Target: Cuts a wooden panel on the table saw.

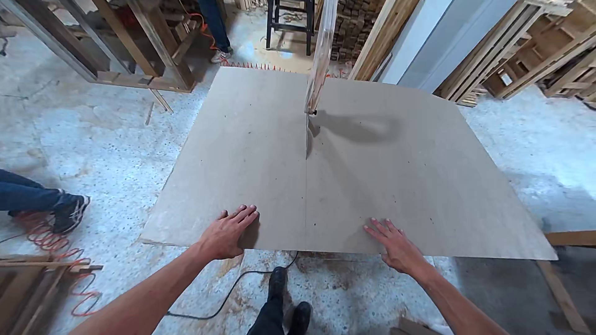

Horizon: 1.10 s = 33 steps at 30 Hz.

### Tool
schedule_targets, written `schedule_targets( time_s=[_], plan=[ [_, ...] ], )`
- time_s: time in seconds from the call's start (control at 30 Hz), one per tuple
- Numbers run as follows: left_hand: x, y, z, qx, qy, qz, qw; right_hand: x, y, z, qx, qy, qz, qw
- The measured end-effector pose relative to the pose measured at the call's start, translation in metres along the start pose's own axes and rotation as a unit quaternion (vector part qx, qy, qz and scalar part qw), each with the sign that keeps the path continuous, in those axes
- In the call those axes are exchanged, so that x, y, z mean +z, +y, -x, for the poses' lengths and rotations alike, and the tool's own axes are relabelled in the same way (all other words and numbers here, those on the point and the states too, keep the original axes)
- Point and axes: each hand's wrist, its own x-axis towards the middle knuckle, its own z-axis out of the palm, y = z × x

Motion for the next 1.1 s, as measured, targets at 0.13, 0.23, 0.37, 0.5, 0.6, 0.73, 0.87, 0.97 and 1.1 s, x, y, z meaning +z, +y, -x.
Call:
schedule_targets(
  time_s=[0.13, 0.23, 0.37, 0.5, 0.6, 0.73, 0.87, 0.97, 1.1],
  plan=[
    [-0.006, -0.003, -0.008, -0.008, -0.011, 0.003, 1.0, -0.004, 0.004, -0.01, -0.002, 0.0, 0.004, 1.0],
    [-0.009, -0.009, -0.015, -0.005, -0.005, 0.0, 1.0, -0.008, 0.007, -0.019, -0.003, 0.0, 0.007, 1.0],
    [-0.011, -0.017, -0.024, 0.003, 0.01, -0.006, 1.0, -0.016, 0.008, -0.027, -0.002, -0.006, 0.008, 1.0],
    [-0.014, -0.021, -0.03, 0.006, 0.009, -0.002, 1.0, -0.02, 0.01, -0.034, -0.006, -0.01, 0.004, 1.0],
    [-0.017, -0.025, -0.035, 0.006, 0.006, -0.001, 1.0, -0.025, 0.011, -0.038, -0.005, -0.015, -0.003, 1.0],
    [-0.019, -0.031, -0.041, 0.015, 0.012, 0.005, 1.0, -0.03, 0.012, -0.041, -0.005, -0.005, -0.017, 1.0],
    [-0.02, -0.035, -0.047, 0.015, 0.02, 0.006, 1.0, -0.027, 0.016, -0.048, -0.004, 0.009, -0.008, 1.0],
    [-0.023, -0.037, -0.052, 0.008, 0.018, 0.002, 1.0, -0.026, 0.017, -0.053, -0.004, 0.017, -0.009, 1.0],
    [-0.024, -0.041, -0.061, 0.017, 0.036, 0.009, 0.999, -0.026, 0.024, -0.063, -0.012, 0.038, -0.013, 0.999]
  ],
)
